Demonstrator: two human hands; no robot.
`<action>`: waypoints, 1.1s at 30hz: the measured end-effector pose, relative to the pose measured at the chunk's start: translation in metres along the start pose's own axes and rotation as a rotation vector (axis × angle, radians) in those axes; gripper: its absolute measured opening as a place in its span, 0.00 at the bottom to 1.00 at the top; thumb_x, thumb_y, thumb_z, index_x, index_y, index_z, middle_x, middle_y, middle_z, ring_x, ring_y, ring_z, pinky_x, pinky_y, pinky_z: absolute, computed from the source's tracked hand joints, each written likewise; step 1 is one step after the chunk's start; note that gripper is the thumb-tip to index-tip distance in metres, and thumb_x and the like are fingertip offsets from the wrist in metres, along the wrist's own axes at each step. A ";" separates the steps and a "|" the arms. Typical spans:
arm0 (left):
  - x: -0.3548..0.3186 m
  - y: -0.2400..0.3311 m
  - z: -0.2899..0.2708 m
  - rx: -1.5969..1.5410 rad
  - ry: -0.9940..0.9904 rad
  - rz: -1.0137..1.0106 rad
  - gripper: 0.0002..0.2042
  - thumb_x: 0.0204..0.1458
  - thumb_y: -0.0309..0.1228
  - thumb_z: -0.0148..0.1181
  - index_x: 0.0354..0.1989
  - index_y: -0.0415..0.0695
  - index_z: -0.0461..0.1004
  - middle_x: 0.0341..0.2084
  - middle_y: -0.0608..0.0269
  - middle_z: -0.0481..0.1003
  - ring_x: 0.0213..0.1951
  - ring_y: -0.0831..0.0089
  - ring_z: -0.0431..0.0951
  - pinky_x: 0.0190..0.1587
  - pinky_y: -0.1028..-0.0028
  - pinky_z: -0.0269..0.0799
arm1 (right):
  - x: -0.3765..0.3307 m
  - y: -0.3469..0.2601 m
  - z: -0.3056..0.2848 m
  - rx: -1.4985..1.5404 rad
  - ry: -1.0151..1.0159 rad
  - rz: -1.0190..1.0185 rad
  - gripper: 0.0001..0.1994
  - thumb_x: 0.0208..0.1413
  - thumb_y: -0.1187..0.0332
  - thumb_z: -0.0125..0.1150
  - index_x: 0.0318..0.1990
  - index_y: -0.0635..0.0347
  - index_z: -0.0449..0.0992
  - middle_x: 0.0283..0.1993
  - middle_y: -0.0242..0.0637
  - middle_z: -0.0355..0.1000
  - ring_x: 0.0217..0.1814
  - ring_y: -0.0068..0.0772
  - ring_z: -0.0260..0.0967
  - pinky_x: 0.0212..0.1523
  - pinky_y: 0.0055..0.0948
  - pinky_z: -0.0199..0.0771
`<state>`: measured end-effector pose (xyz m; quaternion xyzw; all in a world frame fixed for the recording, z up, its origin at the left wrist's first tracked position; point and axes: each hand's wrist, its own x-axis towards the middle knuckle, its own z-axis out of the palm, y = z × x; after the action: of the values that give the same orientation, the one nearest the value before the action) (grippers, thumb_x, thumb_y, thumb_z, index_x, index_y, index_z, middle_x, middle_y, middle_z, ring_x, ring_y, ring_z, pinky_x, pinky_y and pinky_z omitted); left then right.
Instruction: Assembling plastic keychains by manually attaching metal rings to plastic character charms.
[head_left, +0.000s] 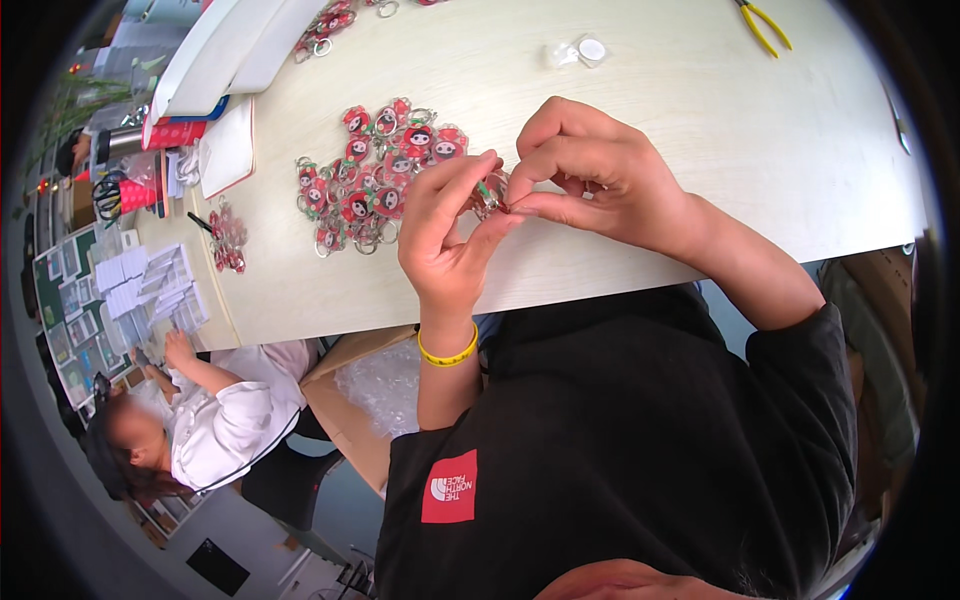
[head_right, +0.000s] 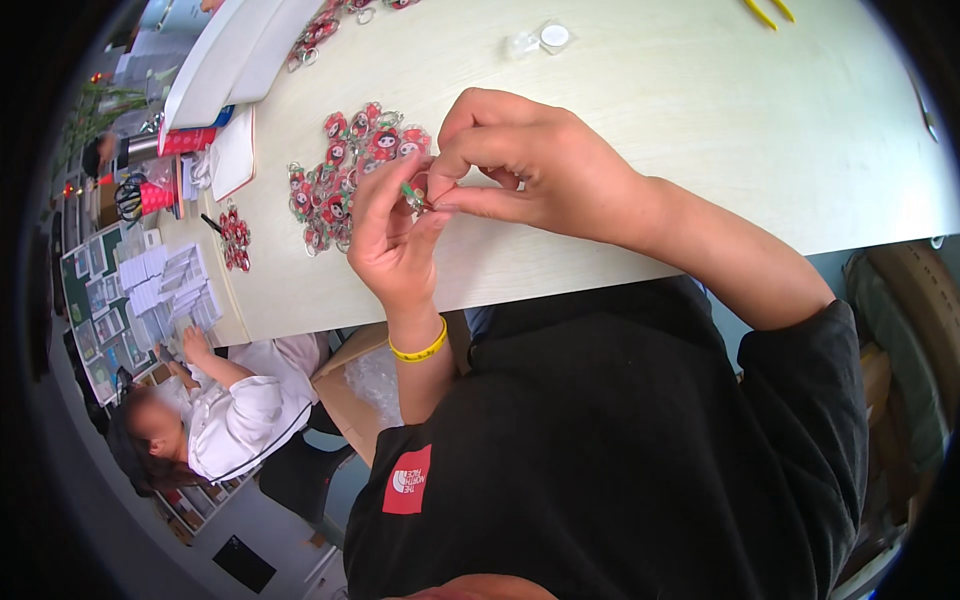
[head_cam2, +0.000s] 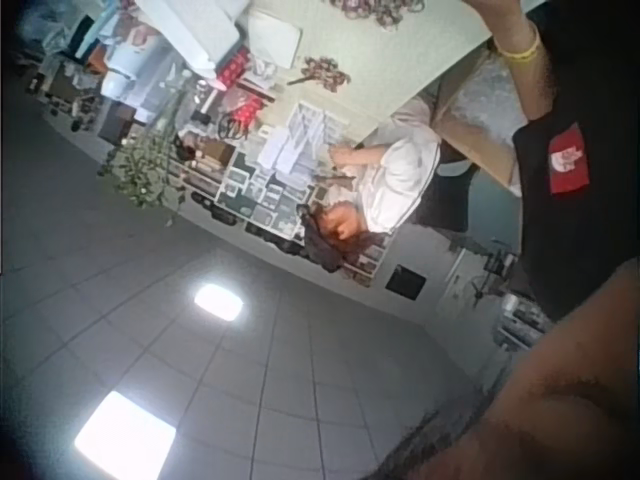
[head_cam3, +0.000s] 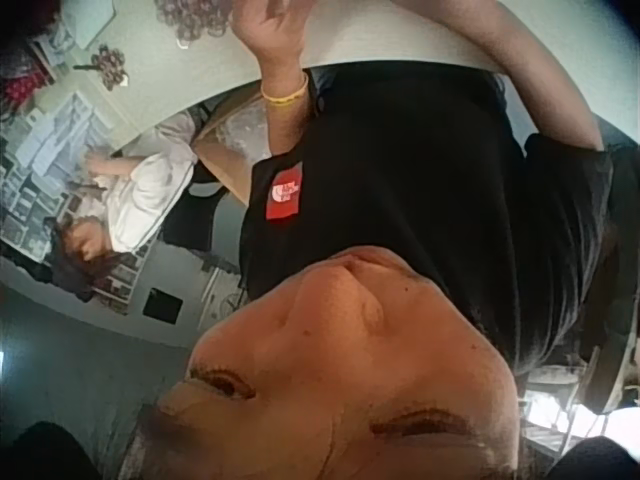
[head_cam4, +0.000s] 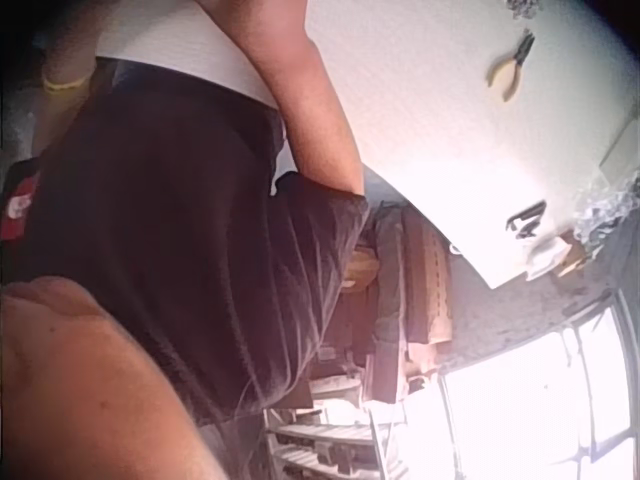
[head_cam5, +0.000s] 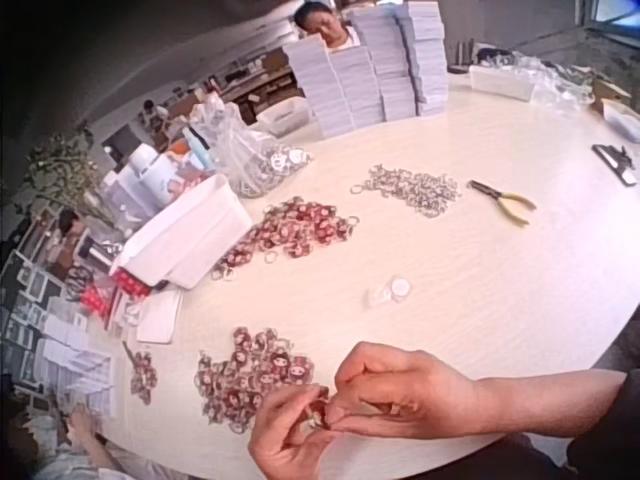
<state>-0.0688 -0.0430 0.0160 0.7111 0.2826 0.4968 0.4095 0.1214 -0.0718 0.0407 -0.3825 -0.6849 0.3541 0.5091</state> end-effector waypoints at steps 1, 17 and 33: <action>0.001 -0.001 -0.001 0.076 -0.009 0.023 0.21 0.41 0.23 0.71 0.47 0.37 0.76 0.41 0.57 0.75 0.41 0.72 0.75 0.37 0.77 0.74 | 0.000 -0.001 0.000 -0.026 -0.004 0.002 0.07 0.47 0.77 0.67 0.33 0.56 0.76 0.37 0.30 0.67 0.25 0.19 0.60 0.24 0.20 0.62; -0.002 0.014 0.003 0.086 -0.017 0.054 0.20 0.41 0.22 0.71 0.45 0.36 0.77 0.41 0.58 0.76 0.38 0.70 0.76 0.40 0.75 0.74 | 0.002 -0.003 -0.009 0.068 -0.153 0.077 0.07 0.53 0.74 0.63 0.36 0.61 0.71 0.38 0.35 0.64 0.38 0.28 0.64 0.40 0.25 0.66; -0.029 0.015 -0.035 -1.019 0.407 -0.370 0.23 0.61 0.40 0.42 0.59 0.35 0.62 0.36 0.62 0.68 0.41 0.69 0.70 0.46 0.66 0.72 | 0.051 0.045 -0.013 -0.295 -0.136 0.021 0.10 0.59 0.71 0.54 0.47 0.60 0.71 0.42 0.35 0.69 0.36 0.27 0.70 0.37 0.30 0.72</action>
<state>-0.1113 -0.0634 0.0213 0.2529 0.2005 0.6171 0.7176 0.1315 -0.0049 0.0256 -0.4355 -0.7583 0.2802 0.3960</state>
